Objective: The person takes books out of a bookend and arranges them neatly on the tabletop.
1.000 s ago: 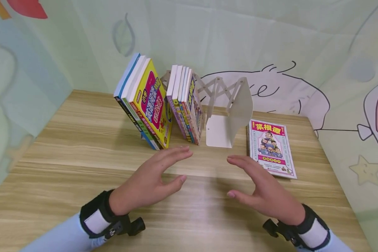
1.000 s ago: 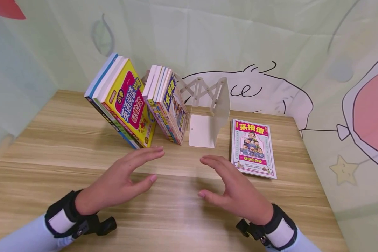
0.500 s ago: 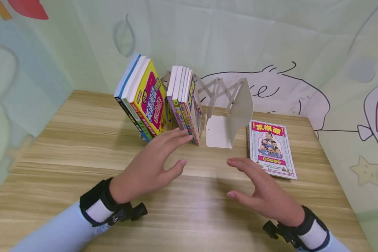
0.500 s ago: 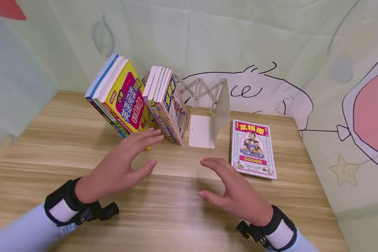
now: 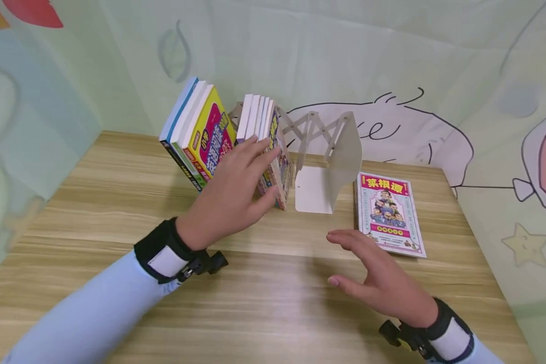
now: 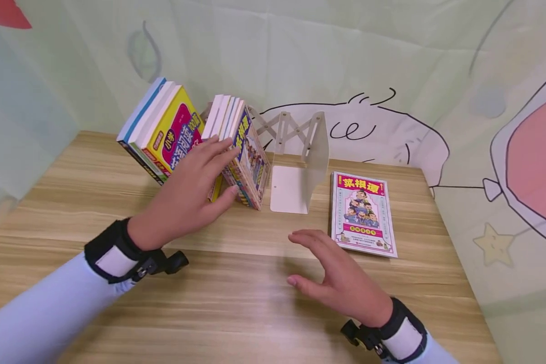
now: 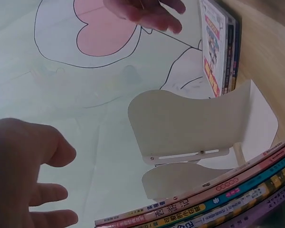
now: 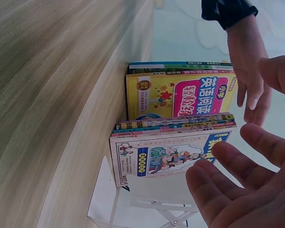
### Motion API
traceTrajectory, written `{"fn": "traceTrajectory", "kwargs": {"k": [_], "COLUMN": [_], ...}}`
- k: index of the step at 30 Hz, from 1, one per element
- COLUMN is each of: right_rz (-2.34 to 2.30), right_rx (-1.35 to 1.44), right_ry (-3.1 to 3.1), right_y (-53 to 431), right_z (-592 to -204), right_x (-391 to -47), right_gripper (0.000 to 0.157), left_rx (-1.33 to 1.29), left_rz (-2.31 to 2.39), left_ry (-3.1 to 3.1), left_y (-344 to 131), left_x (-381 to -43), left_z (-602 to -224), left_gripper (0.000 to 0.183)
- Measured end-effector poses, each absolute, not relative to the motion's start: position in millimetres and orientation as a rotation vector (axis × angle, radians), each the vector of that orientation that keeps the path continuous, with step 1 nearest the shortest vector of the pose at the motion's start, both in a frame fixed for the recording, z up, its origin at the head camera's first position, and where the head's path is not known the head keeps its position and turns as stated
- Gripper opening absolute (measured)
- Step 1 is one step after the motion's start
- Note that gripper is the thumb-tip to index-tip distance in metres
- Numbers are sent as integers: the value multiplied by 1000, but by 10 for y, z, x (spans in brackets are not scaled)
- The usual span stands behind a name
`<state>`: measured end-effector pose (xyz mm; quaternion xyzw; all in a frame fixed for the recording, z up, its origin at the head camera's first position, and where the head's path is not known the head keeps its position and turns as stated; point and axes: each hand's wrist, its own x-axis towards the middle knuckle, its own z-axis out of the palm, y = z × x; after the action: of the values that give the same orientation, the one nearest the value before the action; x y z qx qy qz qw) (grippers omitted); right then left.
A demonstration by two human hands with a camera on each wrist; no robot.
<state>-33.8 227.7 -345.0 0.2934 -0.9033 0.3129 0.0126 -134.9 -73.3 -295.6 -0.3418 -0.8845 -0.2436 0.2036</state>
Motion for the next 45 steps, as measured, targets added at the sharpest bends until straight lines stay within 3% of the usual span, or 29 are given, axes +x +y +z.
{"fn": "traceTrajectory", "kwargs": {"k": [16,45], "right_rz": [982,1016], "right_rx": [870,840], "right_ry": [-2867,-2859], "right_y": [2297,2338], "right_z": [-3441,-3517], "right_x": [-334,-317], "right_gripper": [63,60], "left_rx": [-669,-670], "left_rz": [-285,-149], "left_ry": [-2678,-2543], "left_y": [-512,-554], "left_x": [-1823,-1880], "left_z": [-3000,-3190], "left_gripper": [68,60]}}
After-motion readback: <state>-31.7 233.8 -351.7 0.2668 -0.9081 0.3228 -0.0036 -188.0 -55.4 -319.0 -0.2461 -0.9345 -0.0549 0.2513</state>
